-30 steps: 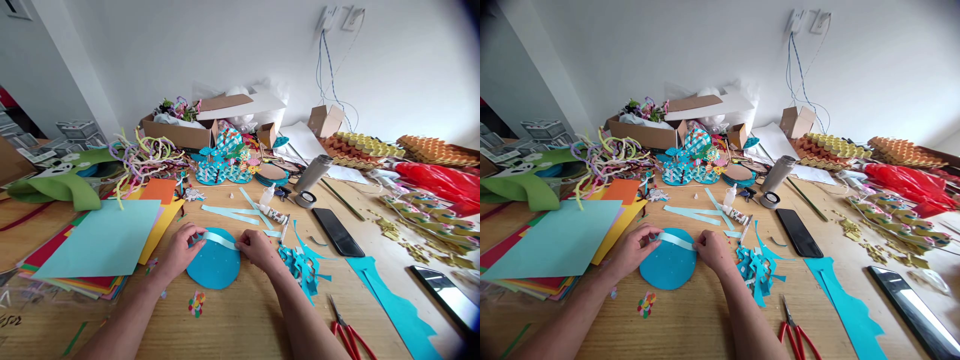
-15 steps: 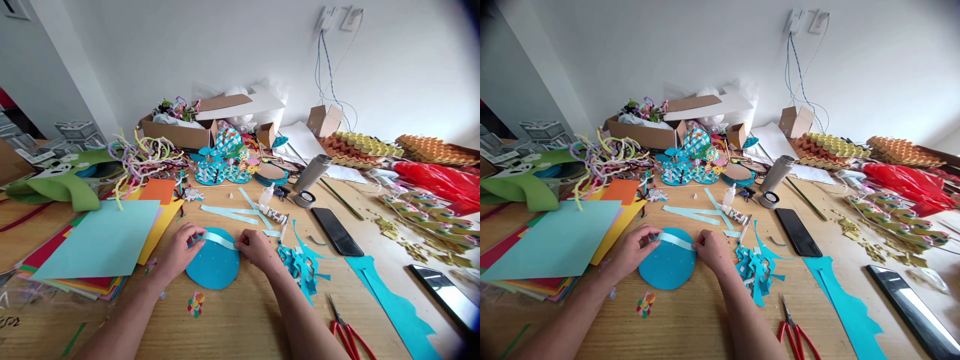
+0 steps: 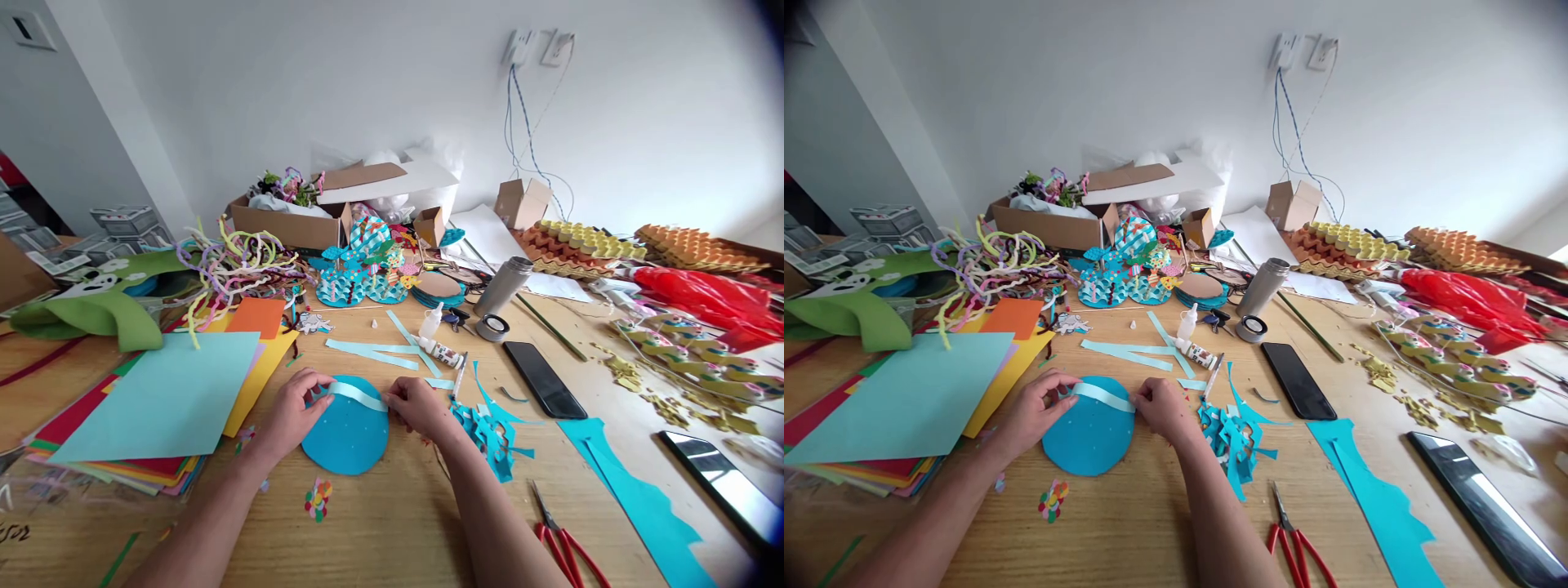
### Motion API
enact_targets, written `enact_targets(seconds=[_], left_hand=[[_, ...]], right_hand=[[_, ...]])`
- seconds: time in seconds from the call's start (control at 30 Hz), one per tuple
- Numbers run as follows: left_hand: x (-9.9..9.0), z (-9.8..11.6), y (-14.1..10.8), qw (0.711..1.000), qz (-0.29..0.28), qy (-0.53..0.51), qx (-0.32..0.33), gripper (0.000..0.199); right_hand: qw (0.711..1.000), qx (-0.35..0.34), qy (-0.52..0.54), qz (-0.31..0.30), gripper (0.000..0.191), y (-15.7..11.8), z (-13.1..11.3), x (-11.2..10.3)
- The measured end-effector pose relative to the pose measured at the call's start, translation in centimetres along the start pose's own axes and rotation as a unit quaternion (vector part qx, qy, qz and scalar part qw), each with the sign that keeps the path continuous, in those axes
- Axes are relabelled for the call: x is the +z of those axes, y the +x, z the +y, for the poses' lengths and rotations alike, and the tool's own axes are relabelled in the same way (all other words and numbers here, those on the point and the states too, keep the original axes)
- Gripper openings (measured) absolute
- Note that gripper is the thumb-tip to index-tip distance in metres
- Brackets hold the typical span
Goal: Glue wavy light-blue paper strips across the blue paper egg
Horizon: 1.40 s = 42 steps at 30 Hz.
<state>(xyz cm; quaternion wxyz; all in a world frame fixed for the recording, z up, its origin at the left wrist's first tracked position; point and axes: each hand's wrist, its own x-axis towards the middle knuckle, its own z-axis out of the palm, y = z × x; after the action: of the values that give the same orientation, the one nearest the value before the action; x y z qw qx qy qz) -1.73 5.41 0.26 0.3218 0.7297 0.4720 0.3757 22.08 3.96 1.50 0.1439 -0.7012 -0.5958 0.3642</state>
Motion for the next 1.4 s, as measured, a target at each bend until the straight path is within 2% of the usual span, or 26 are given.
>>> enact_targets(seconds=[0.13, 0.4, 0.6, 0.8, 0.87, 1.0, 1.1, 1.2, 1.4], left_hand=[[0.0, 0.0, 0.0, 1.000, 0.001, 0.001, 0.003, 0.017], [0.1, -0.1, 0.0, 1.000, -0.003, 0.002, 0.001, 0.017], [-0.1, 0.3, 0.0, 1.000, -0.001, 0.003, -0.003, 0.018], [-1.2, 1.3, -0.1, 0.999, -0.025, -0.034, 0.000, 0.043], [-1.6, 1.1, 0.0, 0.999, -0.012, -0.049, -0.012, 0.046], [-2.1, -0.3, 0.4, 0.993, 0.068, 0.028, -0.089, 0.028], [-2.4, -1.4, 0.5, 0.984, 0.098, 0.082, -0.124, 0.013], [-2.4, -1.7, 0.4, 0.979, 0.094, 0.115, -0.138, 0.009], [-1.7, -1.4, 0.3, 0.979, 0.039, 0.142, -0.142, 0.012]], right_hand=[[1.000, 0.003, 0.013, -0.015, 0.013, 0.3, 0.5, 0.0], [1.000, 0.003, -0.010, 0.025, 0.009, -0.4, -0.7, 0.1], [1.000, -0.001, 0.005, 0.019, 0.010, -0.2, -0.3, 0.2], [0.999, -0.014, 0.042, -0.019, 0.018, 0.6, 0.9, 0.2], [0.998, -0.022, 0.048, -0.022, 0.023, 0.7, 1.0, 0.1], [0.998, -0.041, 0.042, 0.001, 0.027, 0.8, 0.9, 0.1], [0.997, -0.063, 0.020, 0.037, 0.028, 0.8, 0.6, 0.2], [0.995, -0.080, -0.002, 0.059, 0.029, 0.8, 0.4, 0.4], [0.993, -0.096, -0.014, 0.069, 0.032, 0.6, 0.4, 0.6]])
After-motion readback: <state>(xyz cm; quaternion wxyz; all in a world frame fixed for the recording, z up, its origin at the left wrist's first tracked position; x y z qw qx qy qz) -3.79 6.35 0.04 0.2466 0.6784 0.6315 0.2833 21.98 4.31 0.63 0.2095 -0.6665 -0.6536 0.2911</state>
